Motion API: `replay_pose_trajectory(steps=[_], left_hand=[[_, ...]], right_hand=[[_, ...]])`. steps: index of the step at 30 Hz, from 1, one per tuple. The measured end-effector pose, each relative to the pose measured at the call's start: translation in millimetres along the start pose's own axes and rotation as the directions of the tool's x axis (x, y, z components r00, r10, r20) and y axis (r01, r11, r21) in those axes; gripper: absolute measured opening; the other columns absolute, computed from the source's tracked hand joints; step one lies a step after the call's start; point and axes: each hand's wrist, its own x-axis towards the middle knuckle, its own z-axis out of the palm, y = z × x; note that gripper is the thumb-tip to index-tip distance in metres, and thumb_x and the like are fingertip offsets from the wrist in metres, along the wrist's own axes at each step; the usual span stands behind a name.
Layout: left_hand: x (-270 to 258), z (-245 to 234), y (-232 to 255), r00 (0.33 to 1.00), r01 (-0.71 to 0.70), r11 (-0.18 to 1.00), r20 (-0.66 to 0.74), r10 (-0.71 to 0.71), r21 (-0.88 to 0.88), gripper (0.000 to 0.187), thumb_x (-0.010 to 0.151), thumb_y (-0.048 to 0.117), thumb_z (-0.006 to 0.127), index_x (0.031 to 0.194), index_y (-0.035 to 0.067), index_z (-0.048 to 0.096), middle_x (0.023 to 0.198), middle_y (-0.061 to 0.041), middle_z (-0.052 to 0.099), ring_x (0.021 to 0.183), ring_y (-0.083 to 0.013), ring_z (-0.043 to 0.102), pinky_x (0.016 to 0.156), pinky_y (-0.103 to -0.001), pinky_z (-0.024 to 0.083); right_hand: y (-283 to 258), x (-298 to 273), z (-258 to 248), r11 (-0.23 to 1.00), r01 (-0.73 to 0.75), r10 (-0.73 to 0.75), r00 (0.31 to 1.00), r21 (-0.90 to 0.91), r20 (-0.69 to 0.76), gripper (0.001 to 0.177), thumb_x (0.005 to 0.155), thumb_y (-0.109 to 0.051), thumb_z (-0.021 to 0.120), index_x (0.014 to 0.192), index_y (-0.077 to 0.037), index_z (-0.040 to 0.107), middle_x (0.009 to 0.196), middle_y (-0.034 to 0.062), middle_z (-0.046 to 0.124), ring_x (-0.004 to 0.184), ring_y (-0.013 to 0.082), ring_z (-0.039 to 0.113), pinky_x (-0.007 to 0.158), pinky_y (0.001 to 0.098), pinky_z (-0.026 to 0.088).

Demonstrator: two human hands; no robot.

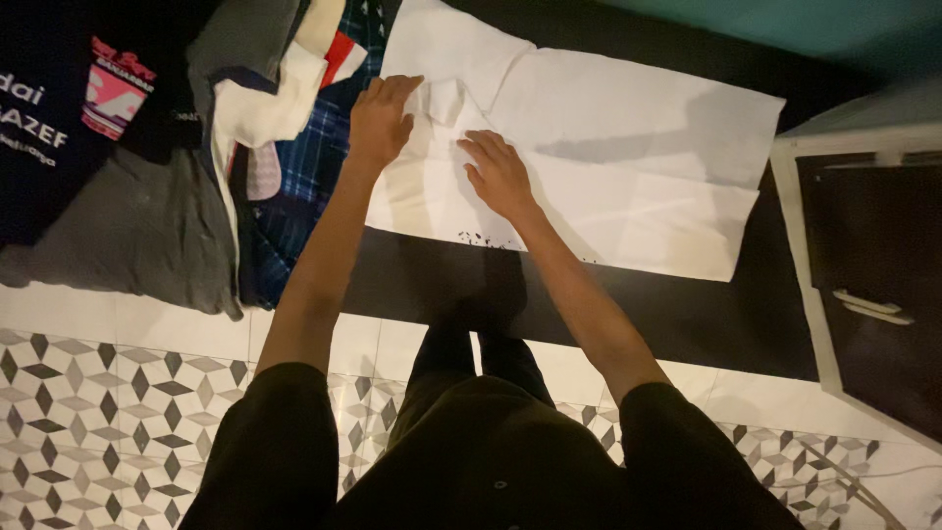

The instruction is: The person picks up a shirt from a pile, spreads it on a surface, folds the sides and sleeves inward, and then folds it in half before placing it into a cabinet.

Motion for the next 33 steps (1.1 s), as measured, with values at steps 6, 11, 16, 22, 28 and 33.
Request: replay_pose_trajectory(steps=[6, 11, 16, 22, 28, 33], left_hand=[[27, 6, -21, 0.994, -0.11, 0.987, 0.025, 0.107, 0.12, 0.047, 0.081, 0.017, 0.081, 0.126, 0.013, 0.069, 0.105, -0.008, 0.066, 0.102, -0.0294, 0.061, 0.086, -0.045, 0.049], [35, 29, -40, 0.97, -0.244, 0.941, 0.036, 0.242, 0.234, 0.021, 0.094, 0.017, 0.078, 0.114, 0.015, 0.071, 0.098, -0.005, 0.068, 0.096, -0.0253, 0.065, 0.083, -0.04, 0.051], [40, 33, -44, 0.999, 0.012, 0.997, 0.048, -0.008, -0.075, 0.019, 0.101, 0.007, 0.064, 0.117, 0.014, 0.071, 0.106, -0.006, 0.071, 0.099, -0.0277, 0.068, 0.088, -0.041, 0.053], [51, 9, -17, 0.996, -0.088, 0.994, -0.006, 0.088, -0.059, 0.054, 0.077, 0.029, 0.083, 0.122, 0.006, 0.063, 0.098, -0.015, 0.068, 0.09, -0.0378, 0.066, 0.076, -0.049, 0.053], [62, 44, -35, 0.994, 0.106, 0.991, -0.027, -0.108, -0.082, 0.034, 0.088, 0.026, 0.084, 0.106, 0.004, 0.064, 0.095, -0.013, 0.068, 0.088, -0.0345, 0.067, 0.07, -0.046, 0.052], [76, 57, -53, 0.96, 0.273, 0.94, -0.004, -0.28, -0.203, 0.028, 0.095, 0.025, 0.08, 0.092, 0.001, 0.067, 0.077, -0.015, 0.063, 0.069, -0.0316, 0.063, 0.062, -0.043, 0.047]], right_hand=[[8, 24, 4, 0.999, -0.043, 0.044, 0.998, 0.02, -0.047, 0.033, 0.092, -0.007, 0.07, 0.125, -0.01, 0.068, 0.135, 0.0067, 0.063, 0.127, 0.0272, 0.053, 0.103, 0.0438, 0.044], [27, 30, 24, 0.993, -0.05, 0.071, 0.973, 0.103, -0.22, 0.013, 0.093, -0.006, 0.071, 0.104, -0.011, 0.068, 0.117, 0.0041, 0.07, 0.111, 0.0255, 0.061, 0.093, 0.0392, 0.05], [70, 50, 41, 0.607, -0.308, 0.598, 0.784, 0.733, -0.166, 0.008, 0.103, -0.013, 0.063, 0.105, -0.006, 0.064, 0.092, 0.0022, 0.068, 0.071, 0.0102, 0.058, 0.06, 0.0259, 0.05], [61, 64, -10, 0.271, -0.496, 0.733, 0.662, 0.825, 0.157, 0.022, 0.103, -0.021, 0.059, 0.111, -0.002, 0.067, 0.076, 0.0027, 0.062, 0.052, 0.0088, 0.053, 0.048, 0.0258, 0.047], [33, 81, -40, 0.381, -0.622, 0.727, 0.659, 0.685, 0.194, 0.028, 0.09, -0.016, 0.076, 0.111, 0.0, 0.066, 0.079, 0.0032, 0.068, 0.049, 0.009, 0.05, 0.042, 0.0291, 0.041], [76, 77, -20, 0.404, -0.499, 0.725, 0.686, 0.766, 0.065, 0.017, 0.094, -0.012, 0.073, 0.102, 0.002, 0.068, 0.08, 0.0036, 0.068, 0.056, 0.0106, 0.054, 0.049, 0.0279, 0.045]])
